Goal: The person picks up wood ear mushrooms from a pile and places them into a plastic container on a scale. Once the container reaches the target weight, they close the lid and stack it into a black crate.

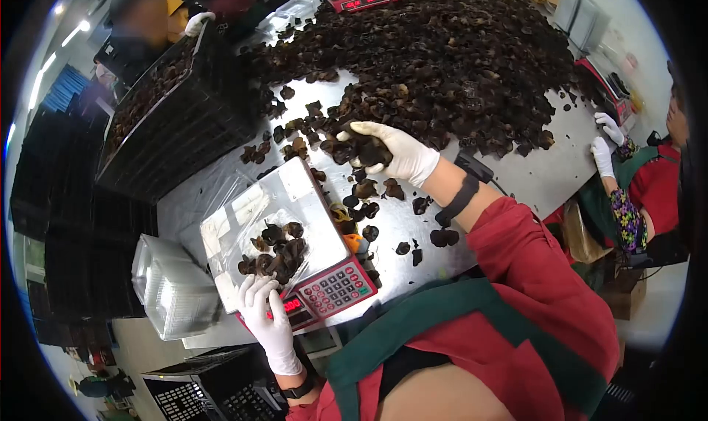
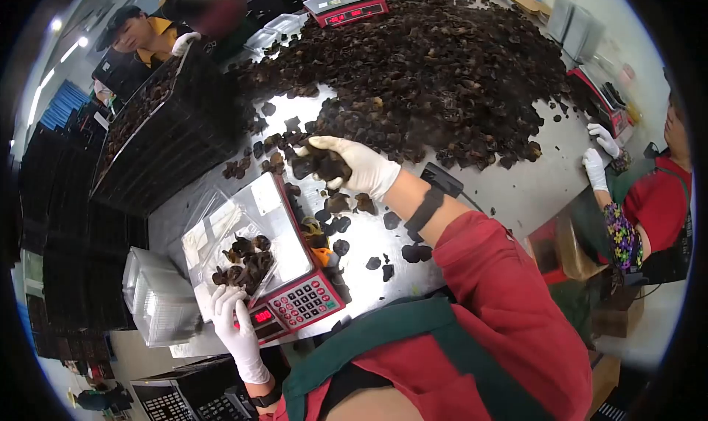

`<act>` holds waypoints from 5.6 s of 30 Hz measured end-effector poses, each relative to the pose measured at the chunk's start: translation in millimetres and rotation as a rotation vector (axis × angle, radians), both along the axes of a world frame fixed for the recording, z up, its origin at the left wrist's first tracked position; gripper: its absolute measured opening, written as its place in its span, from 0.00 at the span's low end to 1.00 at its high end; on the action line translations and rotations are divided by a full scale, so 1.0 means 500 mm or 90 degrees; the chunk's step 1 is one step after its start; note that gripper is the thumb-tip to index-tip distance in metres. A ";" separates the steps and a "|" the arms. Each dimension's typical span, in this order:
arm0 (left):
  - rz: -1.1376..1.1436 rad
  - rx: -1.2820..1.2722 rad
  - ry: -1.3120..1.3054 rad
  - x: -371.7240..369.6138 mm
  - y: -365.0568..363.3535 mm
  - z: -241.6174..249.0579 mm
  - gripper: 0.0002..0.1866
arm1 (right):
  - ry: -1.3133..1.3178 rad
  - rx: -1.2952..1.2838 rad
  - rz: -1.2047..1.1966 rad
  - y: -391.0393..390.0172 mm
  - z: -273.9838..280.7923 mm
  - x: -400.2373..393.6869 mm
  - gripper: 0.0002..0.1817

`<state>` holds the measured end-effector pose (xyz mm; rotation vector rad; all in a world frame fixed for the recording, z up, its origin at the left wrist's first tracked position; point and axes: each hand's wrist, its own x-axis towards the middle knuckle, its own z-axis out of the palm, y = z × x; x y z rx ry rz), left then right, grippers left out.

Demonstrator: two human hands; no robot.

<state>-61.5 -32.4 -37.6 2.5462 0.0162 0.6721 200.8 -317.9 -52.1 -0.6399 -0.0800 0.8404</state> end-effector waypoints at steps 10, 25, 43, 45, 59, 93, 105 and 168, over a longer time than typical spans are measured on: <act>0.015 -0.065 -0.013 -0.007 0.007 0.009 0.16 | -0.371 -0.256 0.019 0.193 0.131 -0.088 0.17; 0.076 -0.101 -0.095 -0.008 0.006 -0.004 0.32 | -1.046 -0.402 -0.193 0.237 0.116 -0.184 0.15; -0.027 0.108 0.113 0.038 -0.004 0.033 0.22 | -0.634 -0.934 -0.410 -0.304 -0.155 -0.386 0.19; -0.025 0.088 0.106 0.042 -0.015 0.035 0.23 | -0.752 -0.964 -0.404 -0.261 -0.157 -0.382 0.20; 0.012 0.060 0.085 0.017 -0.037 0.035 0.23 | -0.903 -0.877 -0.393 -0.208 -0.204 -0.294 0.08; 0.008 0.099 0.113 0.011 -0.023 0.032 0.21 | -0.733 -0.898 -0.270 -0.248 -0.125 -0.230 0.11; 0.019 0.107 0.098 0.011 -0.030 0.034 0.20 | -0.636 -0.889 -0.454 -0.282 -0.185 -0.208 0.13; 0.016 0.059 0.082 -0.005 -0.019 0.018 0.22 | -0.438 -0.671 -0.314 -0.307 -0.071 0.036 0.10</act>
